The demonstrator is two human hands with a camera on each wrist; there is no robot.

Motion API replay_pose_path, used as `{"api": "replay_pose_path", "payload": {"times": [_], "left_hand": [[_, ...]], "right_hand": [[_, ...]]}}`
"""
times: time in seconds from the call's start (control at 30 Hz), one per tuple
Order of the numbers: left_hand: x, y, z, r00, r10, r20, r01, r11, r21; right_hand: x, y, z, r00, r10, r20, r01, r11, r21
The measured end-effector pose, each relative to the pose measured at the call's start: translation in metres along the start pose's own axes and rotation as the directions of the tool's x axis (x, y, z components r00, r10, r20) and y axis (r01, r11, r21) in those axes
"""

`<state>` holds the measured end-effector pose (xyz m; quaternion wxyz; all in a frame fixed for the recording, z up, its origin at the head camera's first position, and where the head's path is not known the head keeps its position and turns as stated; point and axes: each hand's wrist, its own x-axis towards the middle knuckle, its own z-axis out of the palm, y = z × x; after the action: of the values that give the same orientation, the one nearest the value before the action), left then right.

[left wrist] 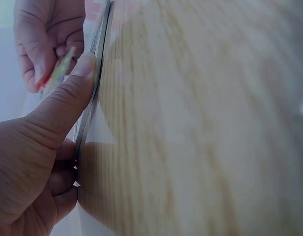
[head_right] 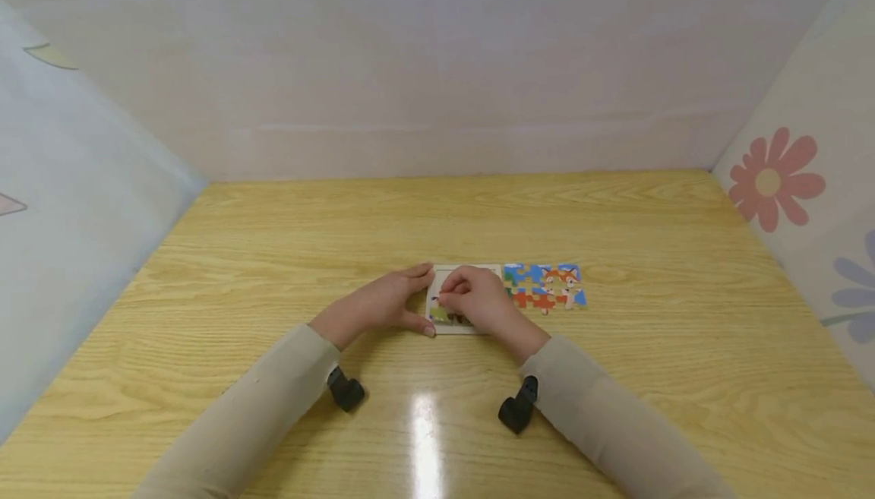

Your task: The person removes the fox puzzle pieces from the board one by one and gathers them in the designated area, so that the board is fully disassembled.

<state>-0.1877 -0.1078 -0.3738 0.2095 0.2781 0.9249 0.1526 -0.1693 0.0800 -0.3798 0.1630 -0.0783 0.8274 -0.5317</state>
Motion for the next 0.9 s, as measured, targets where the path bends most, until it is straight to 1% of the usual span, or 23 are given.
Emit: {"api": "replay_pose_path", "payload": {"times": [0.23,0.43,0.57,0.77,0.9], "left_hand": [[-0.001,0.000,0.000,1.000,0.000,-0.006,0.000,1.000,-0.005],[-0.001,0.000,0.001,1.000,-0.012,0.003,0.012,1.000,-0.006],[0.000,0.000,0.002,1.000,-0.020,0.007,0.020,1.000,-0.005],[-0.001,0.000,0.002,1.000,-0.017,0.006,0.017,1.000,-0.003],[-0.001,0.000,0.002,1.000,-0.011,0.004,0.011,1.000,-0.005]], "right_hand": [[-0.004,-0.001,-0.002,0.999,0.043,0.008,-0.044,0.992,0.121],[-0.009,0.000,-0.005,0.999,0.044,0.014,-0.045,0.985,0.165],[-0.013,0.003,-0.010,0.999,0.037,0.008,-0.038,0.984,0.177],[-0.019,0.008,-0.018,1.000,0.023,0.004,-0.023,0.972,0.233],[-0.023,0.011,-0.023,1.000,0.007,0.004,-0.007,0.969,0.246]]}}
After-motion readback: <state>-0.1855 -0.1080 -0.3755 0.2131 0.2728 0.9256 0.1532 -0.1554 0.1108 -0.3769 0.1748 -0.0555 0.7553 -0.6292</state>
